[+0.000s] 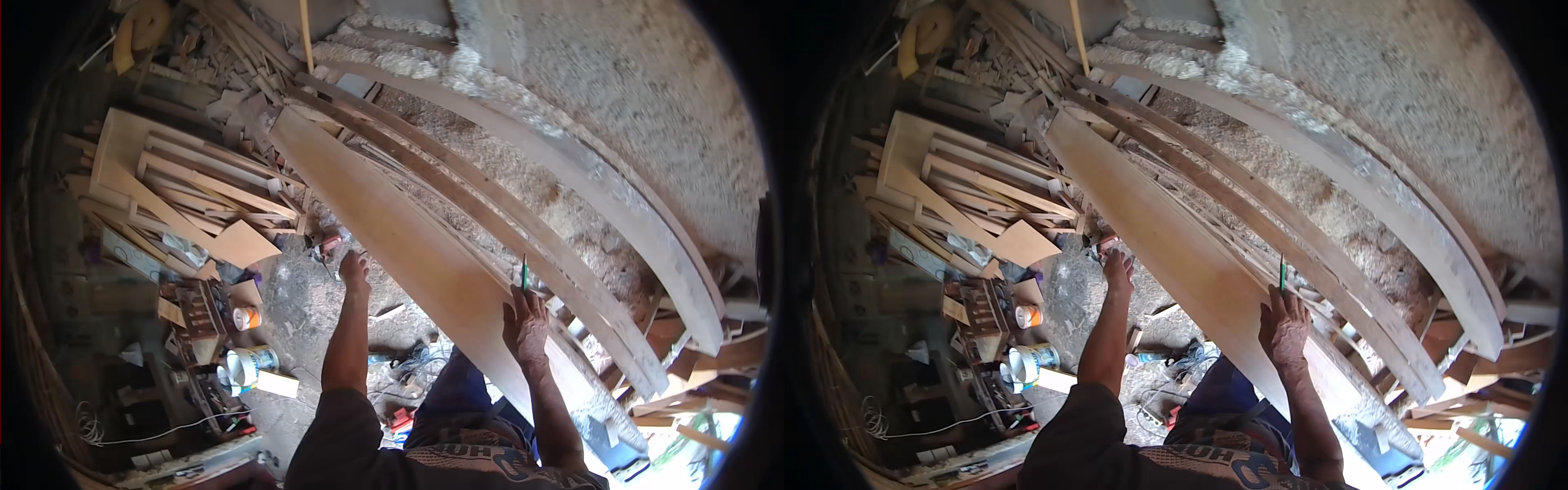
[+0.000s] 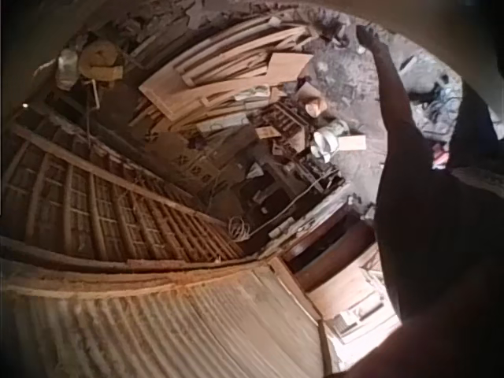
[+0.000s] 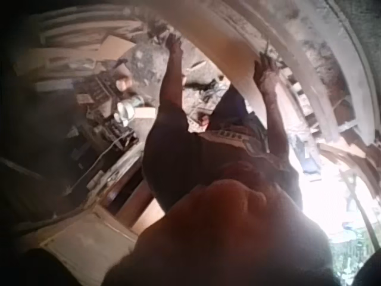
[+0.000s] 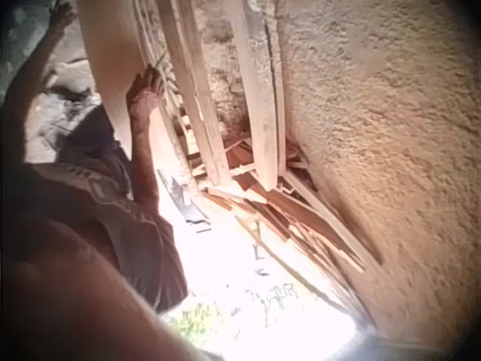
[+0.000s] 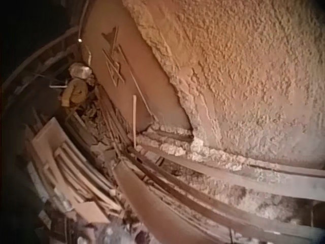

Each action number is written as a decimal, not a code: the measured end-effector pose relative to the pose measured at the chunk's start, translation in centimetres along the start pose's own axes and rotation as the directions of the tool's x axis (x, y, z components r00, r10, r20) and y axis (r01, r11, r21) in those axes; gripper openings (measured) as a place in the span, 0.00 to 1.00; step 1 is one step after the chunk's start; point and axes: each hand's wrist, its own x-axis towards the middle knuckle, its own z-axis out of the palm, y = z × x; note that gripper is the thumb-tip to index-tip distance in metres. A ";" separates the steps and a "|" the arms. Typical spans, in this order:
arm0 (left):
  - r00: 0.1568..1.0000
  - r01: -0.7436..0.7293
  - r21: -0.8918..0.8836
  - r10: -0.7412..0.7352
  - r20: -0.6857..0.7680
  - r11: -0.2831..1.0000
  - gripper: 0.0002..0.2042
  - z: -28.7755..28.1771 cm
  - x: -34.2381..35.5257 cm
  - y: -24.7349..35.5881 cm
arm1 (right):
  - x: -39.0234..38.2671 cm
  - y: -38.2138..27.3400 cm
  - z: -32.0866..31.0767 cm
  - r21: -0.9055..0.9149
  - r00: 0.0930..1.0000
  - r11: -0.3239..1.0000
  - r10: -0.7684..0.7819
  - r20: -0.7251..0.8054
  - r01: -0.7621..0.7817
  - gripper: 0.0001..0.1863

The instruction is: The person positions a long wooden plank on a workbench, marks it with a pencil, and cuts it using a circular saw. After cutting, the person inspects the plank and places it aside.

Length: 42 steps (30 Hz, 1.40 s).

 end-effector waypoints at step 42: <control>0.968 -0.135 -0.352 0.198 0.151 0.926 0.19 6.4 17.3 10.3 | 17.8 -11.3 13.5 0.124 0.988 0.992 -0.002 0.152 -0.017 0.18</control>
